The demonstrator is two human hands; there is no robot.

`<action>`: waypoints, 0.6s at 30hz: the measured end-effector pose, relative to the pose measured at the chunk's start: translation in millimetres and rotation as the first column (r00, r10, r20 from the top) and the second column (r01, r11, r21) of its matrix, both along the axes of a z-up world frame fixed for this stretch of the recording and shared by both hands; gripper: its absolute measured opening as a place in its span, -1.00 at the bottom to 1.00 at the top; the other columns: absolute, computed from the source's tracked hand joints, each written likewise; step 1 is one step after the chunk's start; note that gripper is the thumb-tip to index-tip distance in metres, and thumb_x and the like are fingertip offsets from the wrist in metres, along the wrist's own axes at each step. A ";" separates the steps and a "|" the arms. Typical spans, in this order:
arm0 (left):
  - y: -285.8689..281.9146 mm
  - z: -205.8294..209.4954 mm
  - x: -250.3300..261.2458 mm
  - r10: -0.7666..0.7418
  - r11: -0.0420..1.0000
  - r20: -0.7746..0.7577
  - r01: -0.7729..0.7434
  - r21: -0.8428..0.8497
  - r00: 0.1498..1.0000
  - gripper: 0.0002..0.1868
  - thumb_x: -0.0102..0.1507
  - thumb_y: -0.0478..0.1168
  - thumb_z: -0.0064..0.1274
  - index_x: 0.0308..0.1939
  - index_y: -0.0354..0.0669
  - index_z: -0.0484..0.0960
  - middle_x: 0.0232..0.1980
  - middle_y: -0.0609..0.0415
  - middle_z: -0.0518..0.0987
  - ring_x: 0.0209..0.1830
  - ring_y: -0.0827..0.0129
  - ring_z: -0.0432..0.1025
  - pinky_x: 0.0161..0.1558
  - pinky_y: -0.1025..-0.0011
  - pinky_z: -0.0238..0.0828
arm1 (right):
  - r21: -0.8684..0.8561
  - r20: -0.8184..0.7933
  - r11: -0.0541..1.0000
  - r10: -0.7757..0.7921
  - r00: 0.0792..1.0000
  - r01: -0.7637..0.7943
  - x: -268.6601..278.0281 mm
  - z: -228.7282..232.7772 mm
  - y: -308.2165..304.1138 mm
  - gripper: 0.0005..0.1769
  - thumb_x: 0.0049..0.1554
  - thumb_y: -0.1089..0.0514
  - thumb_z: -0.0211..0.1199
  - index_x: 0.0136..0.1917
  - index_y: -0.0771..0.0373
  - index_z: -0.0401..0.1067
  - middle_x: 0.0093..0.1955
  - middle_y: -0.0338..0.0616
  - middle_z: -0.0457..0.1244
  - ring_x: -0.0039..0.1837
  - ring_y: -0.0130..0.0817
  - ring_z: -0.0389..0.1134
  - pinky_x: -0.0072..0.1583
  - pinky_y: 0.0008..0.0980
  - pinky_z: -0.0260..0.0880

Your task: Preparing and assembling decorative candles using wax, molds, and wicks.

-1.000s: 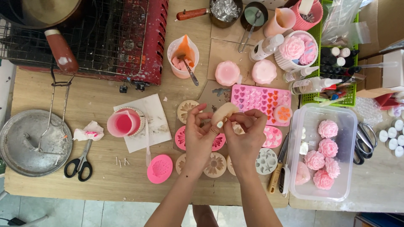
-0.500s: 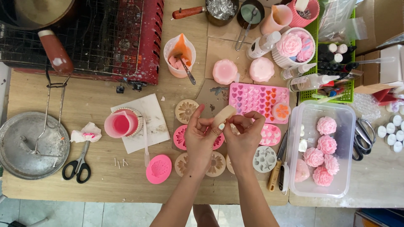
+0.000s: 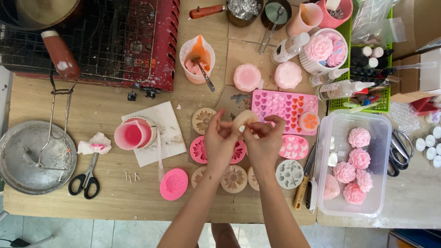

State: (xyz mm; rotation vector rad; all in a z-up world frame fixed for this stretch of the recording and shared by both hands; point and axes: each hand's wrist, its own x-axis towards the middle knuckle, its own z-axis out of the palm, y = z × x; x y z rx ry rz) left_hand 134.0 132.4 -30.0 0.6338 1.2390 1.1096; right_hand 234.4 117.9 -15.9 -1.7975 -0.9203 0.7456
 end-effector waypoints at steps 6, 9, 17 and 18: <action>48.7 -29.5 -5.7 -0.162 0.932 -0.660 0.333 0.141 0.733 -0.61 0.15 -0.41 0.16 0.07 -0.31 0.60 -0.15 -0.06 0.66 -0.08 0.08 0.54 -0.01 0.19 0.44 | -0.098 0.188 0.994 0.067 0.980 -0.049 3.6 -27.0 12.9 -0.45 0.03 0.33 0.44 0.21 0.30 0.24 -0.11 -0.09 0.46 -0.08 -0.36 0.52 -0.10 -0.41 0.50; 57.2 -17.1 -6.2 -0.175 0.880 -0.719 0.434 0.192 0.672 -0.73 0.14 -0.48 0.07 -0.07 -0.37 0.64 -0.01 -0.16 0.59 -0.01 -0.06 0.51 0.00 0.14 0.44 | -0.012 0.255 0.997 0.075 0.964 -0.074 28.9 -18.6 -8.2 -0.66 0.10 0.33 0.38 0.14 0.31 0.39 -0.06 -0.11 0.46 -0.06 -0.39 0.50 -0.04 -0.43 0.52; 51.6 -13.7 -10.1 -0.050 0.783 -0.884 0.568 0.254 0.465 -0.87 0.19 -0.44 0.09 -0.19 -0.34 0.68 -0.03 -0.03 0.53 0.08 0.10 0.40 0.14 0.17 0.39 | -0.211 0.267 0.977 0.047 0.962 0.010 67.4 16.4 -63.9 -0.83 0.14 0.29 0.32 0.03 0.30 0.59 -0.10 -0.10 0.42 -0.15 -0.44 0.45 -0.11 -0.43 0.45; 49.2 -12.6 -9.1 -0.070 0.759 -0.900 0.609 0.231 0.429 -0.87 0.18 -0.38 0.13 -0.21 -0.28 0.70 -0.04 -0.02 0.51 0.08 0.12 0.37 0.10 0.14 0.36 | -0.203 0.268 0.978 0.102 0.958 -0.047 68.9 13.4 -67.4 -0.81 0.12 0.30 0.30 0.03 0.29 0.59 -0.07 -0.11 0.41 -0.14 -0.45 0.45 -0.11 -0.45 0.47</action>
